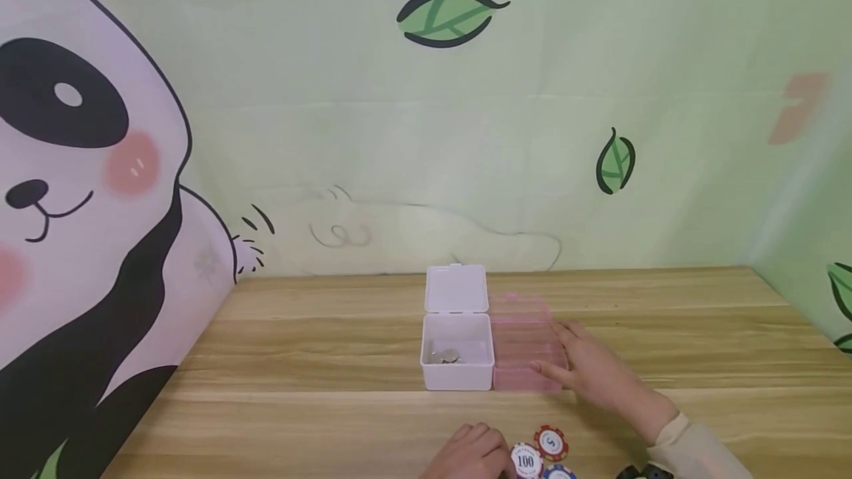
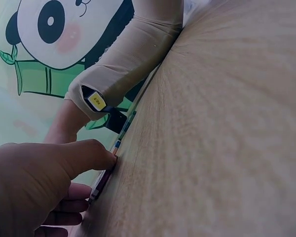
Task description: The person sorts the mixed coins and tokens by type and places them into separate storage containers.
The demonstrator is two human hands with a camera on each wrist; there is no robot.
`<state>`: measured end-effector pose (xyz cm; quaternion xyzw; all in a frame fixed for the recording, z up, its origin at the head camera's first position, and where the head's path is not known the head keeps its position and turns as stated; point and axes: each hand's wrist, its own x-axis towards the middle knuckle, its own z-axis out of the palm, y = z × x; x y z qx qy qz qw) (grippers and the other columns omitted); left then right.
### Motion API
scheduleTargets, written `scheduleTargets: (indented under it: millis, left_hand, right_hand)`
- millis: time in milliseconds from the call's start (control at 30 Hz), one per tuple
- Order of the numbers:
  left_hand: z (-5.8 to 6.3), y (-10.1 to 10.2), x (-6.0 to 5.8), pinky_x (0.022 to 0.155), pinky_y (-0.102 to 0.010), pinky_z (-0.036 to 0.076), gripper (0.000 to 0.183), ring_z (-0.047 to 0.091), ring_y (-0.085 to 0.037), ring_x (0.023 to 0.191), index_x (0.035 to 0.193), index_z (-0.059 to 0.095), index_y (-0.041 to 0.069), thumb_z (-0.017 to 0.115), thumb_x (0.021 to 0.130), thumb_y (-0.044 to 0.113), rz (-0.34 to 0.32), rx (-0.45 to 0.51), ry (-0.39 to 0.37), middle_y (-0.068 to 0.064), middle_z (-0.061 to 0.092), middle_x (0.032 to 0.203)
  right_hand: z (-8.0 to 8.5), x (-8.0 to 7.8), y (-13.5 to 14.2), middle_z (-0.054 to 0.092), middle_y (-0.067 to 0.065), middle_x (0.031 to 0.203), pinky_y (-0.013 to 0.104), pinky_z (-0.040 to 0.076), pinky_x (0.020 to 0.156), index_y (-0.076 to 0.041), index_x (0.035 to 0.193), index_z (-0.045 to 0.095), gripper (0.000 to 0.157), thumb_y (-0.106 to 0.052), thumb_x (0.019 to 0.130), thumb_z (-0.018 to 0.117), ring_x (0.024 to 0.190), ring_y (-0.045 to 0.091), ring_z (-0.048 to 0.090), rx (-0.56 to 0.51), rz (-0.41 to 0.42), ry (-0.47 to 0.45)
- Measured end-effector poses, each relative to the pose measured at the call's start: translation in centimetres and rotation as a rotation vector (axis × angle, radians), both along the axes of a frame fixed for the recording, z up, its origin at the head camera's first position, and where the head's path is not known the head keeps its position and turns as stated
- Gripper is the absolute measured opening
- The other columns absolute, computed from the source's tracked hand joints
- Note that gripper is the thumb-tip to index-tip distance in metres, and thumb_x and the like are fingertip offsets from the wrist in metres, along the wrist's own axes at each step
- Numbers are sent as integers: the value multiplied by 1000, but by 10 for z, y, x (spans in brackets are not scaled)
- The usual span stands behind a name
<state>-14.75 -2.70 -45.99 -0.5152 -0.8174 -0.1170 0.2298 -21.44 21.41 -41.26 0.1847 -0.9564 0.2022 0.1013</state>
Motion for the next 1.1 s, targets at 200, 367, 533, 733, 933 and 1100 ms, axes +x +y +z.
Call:
scheduleTargets:
  millis: [200,367,533,733,933,1100]
  left_hand:
    - [1,0,1,78,-8,34,7,52,-3,88,83,67,20,67,81,27,-13,10,-34,10,58,87]
    - [3,-1,0,77,-9,34,8,52,-4,87,81,66,19,68,79,26,-19,15,-67,9,59,86]
    - [6,-2,0,77,-11,36,14,52,-4,86,81,66,19,69,78,32,-4,25,-74,9,58,85]
    - [10,-3,-3,76,-9,35,17,53,-4,85,82,66,20,72,74,33,-10,48,11,10,58,84]
    - [16,-5,-6,76,-9,35,25,51,-3,84,84,66,21,76,69,38,5,51,85,11,58,86]
    - [23,-6,-4,78,-11,36,33,51,-3,87,86,66,21,79,64,42,48,36,33,11,58,89]
  right_hand:
    - [0,0,0,55,28,129,52,51,93,11,137,43,78,-45,87,65,108,42,61,6,-1,1]
    - [1,1,-1,53,29,131,53,51,93,11,138,42,80,-47,87,64,109,42,60,13,-2,4]
    - [3,1,-2,53,30,131,54,49,95,11,137,42,79,-46,88,64,112,44,59,16,0,4]
    - [2,1,-2,54,31,129,54,49,95,12,136,43,76,-43,87,65,111,45,59,18,2,13]
    - [2,1,-1,55,29,128,54,50,94,10,138,41,78,-43,87,66,110,43,60,1,3,7]
    - [1,2,-1,55,29,128,54,50,93,11,137,42,78,-43,87,66,109,44,60,2,4,10]
